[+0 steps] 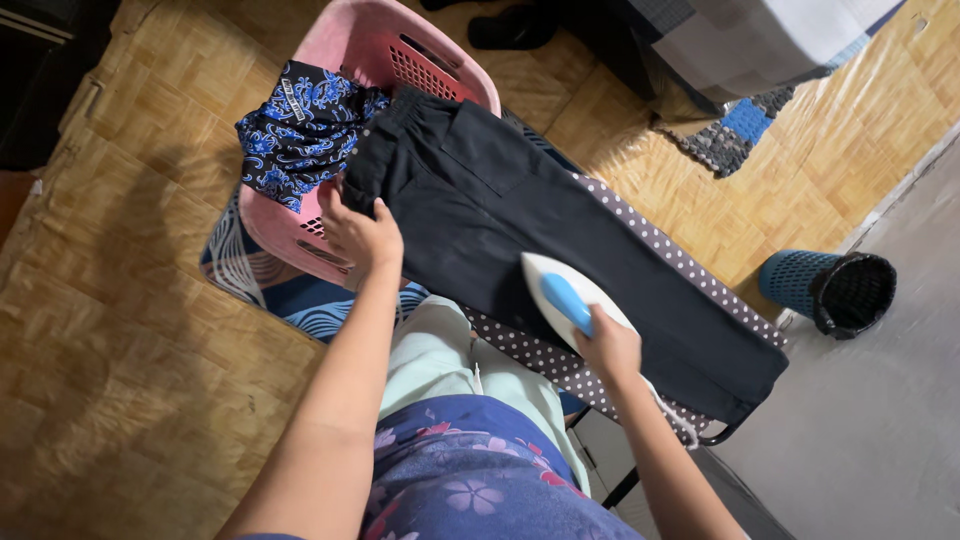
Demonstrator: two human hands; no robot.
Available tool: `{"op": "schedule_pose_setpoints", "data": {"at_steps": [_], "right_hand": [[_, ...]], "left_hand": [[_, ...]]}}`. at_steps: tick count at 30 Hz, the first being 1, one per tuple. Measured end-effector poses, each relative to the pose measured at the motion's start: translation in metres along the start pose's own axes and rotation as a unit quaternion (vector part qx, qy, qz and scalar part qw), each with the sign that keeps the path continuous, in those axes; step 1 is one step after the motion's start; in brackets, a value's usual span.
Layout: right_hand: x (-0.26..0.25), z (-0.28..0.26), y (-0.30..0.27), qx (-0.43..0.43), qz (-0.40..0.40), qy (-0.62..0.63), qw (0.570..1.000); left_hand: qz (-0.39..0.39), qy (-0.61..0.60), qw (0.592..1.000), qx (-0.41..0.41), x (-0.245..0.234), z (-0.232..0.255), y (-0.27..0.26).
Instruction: The person irons a pair of black trousers on an ironing board, smoothing the fabric and adjusting the garment. After ironing, the person places the trousers on a hanger and hangs them in a wardrobe.
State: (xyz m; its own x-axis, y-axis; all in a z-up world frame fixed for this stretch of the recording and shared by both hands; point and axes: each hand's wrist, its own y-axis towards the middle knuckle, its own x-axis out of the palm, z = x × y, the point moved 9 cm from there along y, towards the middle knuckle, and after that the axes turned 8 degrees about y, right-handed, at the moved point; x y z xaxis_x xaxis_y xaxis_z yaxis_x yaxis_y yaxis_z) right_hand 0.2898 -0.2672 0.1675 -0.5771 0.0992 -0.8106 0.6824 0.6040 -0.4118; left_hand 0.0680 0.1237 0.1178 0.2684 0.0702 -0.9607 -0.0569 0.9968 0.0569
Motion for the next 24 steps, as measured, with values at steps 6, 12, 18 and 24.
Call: {"op": "schedule_pose_setpoints", "data": {"at_steps": [6, 12, 18, 24], "right_hand": [[0.03, -0.088, 0.032, -0.106, -0.076, 0.023, 0.991], [0.034, -0.055, -0.016, -0.115, -0.112, -0.001, 0.987], [0.0, 0.037, -0.054, -0.038, -0.019, 0.011, 0.999], [-0.007, 0.044, -0.038, -0.02, 0.048, 0.023, 0.998]], "left_hand": [[-0.17, -0.227, 0.911, 0.298, -0.016, 0.095, -0.083], [-0.381, -0.221, 0.864, 0.242, 0.062, 0.096, -0.142], [-0.412, -0.054, 0.882, 0.222, 0.079, 0.098, -0.15], [-0.316, 0.067, 0.866, 0.383, 0.02, 0.122, -0.209]]}}
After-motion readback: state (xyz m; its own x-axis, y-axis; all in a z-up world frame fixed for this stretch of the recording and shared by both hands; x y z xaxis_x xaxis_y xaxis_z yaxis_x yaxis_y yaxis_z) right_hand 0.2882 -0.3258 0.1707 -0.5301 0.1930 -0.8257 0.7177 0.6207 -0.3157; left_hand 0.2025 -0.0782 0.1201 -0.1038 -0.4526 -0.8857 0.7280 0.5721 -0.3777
